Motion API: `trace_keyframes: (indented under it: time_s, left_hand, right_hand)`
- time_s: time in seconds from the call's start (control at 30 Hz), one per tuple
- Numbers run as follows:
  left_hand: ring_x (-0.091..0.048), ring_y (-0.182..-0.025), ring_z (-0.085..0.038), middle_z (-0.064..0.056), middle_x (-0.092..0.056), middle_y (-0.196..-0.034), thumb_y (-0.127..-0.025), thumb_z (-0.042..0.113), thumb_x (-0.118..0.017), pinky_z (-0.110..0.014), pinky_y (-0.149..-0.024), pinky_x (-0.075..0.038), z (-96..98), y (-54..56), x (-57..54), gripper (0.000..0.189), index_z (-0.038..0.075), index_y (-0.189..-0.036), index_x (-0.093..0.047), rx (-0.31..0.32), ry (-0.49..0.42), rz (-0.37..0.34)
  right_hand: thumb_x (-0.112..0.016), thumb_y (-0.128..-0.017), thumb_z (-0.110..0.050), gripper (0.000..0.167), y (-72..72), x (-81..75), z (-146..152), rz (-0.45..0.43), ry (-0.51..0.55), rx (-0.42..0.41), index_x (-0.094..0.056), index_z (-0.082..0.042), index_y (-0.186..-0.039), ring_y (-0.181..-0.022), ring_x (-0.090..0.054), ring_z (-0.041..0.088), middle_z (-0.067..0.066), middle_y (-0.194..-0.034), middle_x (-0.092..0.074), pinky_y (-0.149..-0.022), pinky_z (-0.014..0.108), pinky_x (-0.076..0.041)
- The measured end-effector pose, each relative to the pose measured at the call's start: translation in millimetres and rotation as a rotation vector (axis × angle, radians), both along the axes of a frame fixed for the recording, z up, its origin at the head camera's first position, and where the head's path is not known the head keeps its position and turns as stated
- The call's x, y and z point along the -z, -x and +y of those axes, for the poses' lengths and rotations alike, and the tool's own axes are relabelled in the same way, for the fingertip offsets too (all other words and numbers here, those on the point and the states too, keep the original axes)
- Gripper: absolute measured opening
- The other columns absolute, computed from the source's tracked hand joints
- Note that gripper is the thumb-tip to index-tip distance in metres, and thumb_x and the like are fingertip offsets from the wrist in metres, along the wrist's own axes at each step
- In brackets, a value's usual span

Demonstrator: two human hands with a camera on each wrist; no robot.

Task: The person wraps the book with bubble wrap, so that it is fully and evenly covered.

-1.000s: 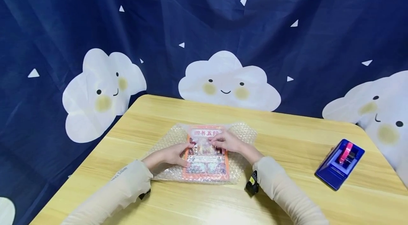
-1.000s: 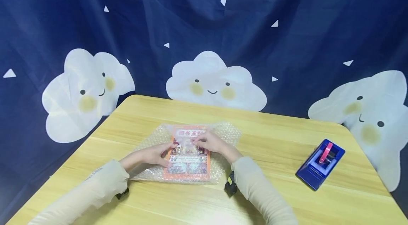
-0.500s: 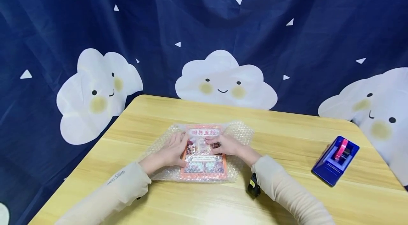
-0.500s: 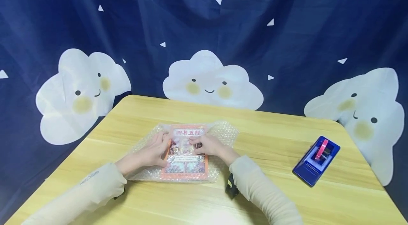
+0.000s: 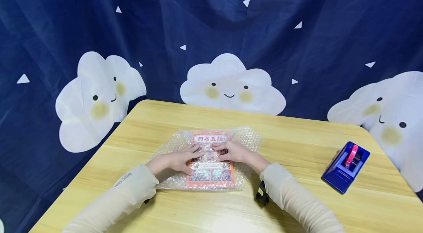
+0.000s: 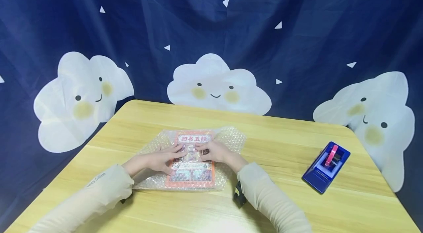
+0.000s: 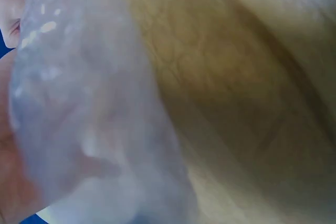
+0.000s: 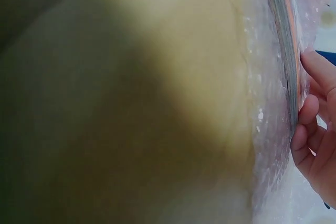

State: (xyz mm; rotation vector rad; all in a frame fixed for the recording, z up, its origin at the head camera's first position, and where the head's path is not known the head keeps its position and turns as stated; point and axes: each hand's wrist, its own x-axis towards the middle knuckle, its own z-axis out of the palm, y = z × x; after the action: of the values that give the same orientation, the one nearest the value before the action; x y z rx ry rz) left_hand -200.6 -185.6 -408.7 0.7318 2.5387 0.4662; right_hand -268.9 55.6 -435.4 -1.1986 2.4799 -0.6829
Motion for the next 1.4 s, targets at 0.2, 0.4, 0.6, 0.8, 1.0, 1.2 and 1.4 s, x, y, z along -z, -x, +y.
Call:
trace_keyframes:
  time_s: [0.2, 0.4, 0.6, 0.8, 1.0, 1.2, 1.4]
  left_hand:
    - [0.004, -0.136, -0.041, -0.02, 0.002, -0.151, -0.082, 0.035, -0.063, -0.071, -0.098, -0.004, -0.1, 0.4, -2.7, 0.075, 0.015, -0.144, -0.026, 0.04, -0.013, -0.031]
    - [0.008, -0.137, -0.038, -0.017, 0.006, -0.152, -0.082, 0.031, -0.063, -0.07, -0.099, -0.003, -0.4, -0.2, -1.9, 0.073, 0.021, -0.144, -0.027, 0.028, -0.012, -0.065]
    - [0.01, -0.136, -0.04, -0.019, 0.008, -0.151, -0.083, 0.028, -0.063, -0.071, -0.098, 0.0, -1.0, -0.1, -0.6, 0.072, 0.019, -0.145, -0.026, 0.028, -0.033, -0.084]
    - [0.01, -0.135, -0.041, -0.021, 0.008, -0.15, -0.084, 0.03, -0.063, -0.071, -0.099, -0.003, -1.3, 0.2, 1.0, 0.072, 0.015, -0.144, -0.027, 0.044, -0.062, -0.085]
    - [0.011, -0.136, -0.04, -0.021, 0.009, -0.15, -0.084, 0.024, -0.063, -0.063, -0.105, -0.006, -0.4, 1.2, 2.2, 0.071, 0.014, -0.144, -0.027, 0.044, -0.072, -0.096]
    - [0.011, -0.135, -0.041, -0.022, 0.008, -0.15, -0.084, 0.028, -0.063, -0.067, -0.102, -0.005, -1.7, 0.4, 2.6, 0.071, 0.014, -0.144, -0.027, 0.047, -0.086, -0.093]
    - [0.011, -0.136, -0.04, -0.02, 0.008, -0.151, -0.083, 0.033, -0.063, -0.074, -0.095, 0.0, -2.8, 0.5, 2.0, 0.073, 0.015, -0.144, -0.027, 0.028, -0.081, -0.088]
  right_hand:
    - [-0.063, -0.084, -0.028, 0.045, 1.4, -2.1, 0.0, -0.003, 0.019, -0.008, -0.055, -0.012, -0.126, -0.05, -0.044, 0.012, 0.0, -0.137, -0.045, -0.063, 0.031, -0.05]
    - [-0.058, -0.088, -0.015, 0.035, 1.9, -4.7, 7.1, -0.151, 0.194, 0.003, -0.057, 0.0, -0.12, -0.046, -0.048, 0.01, 0.019, -0.124, -0.055, -0.053, 0.024, -0.049]
    - [-0.054, -0.09, -0.012, 0.037, 4.5, -2.6, 28.0, -0.264, 0.332, 0.114, -0.052, 0.007, -0.122, -0.063, -0.061, 0.019, 0.024, -0.101, -0.063, -0.055, 0.024, -0.05]
    - [-0.051, -0.092, -0.015, 0.042, 10.3, -0.3, 48.0, -0.287, 0.382, 0.226, -0.047, 0.008, -0.127, -0.076, -0.062, 0.025, 0.025, -0.106, -0.061, -0.067, 0.03, -0.053]
    - [-0.049, -0.093, -0.011, 0.05, 20.6, 4.8, 63.3, -0.352, 0.478, 0.344, -0.033, 0.011, -0.134, -0.074, -0.062, 0.023, 0.031, -0.122, -0.051, -0.064, 0.028, -0.053]
    - [-0.045, -0.094, -0.007, 0.05, 28.3, 4.1, 84.2, -0.384, 0.569, 0.598, -0.027, 0.011, -0.137, -0.067, -0.058, 0.01, 0.032, -0.135, -0.036, -0.061, 0.02, -0.051]
    - [-0.043, -0.095, -0.014, 0.05, 31.6, 2.0, 102.3, -0.375, 0.465, 0.755, -0.029, 0.008, -0.138, -0.064, -0.055, 0.005, 0.03, -0.131, -0.042, -0.061, 0.02, -0.048]
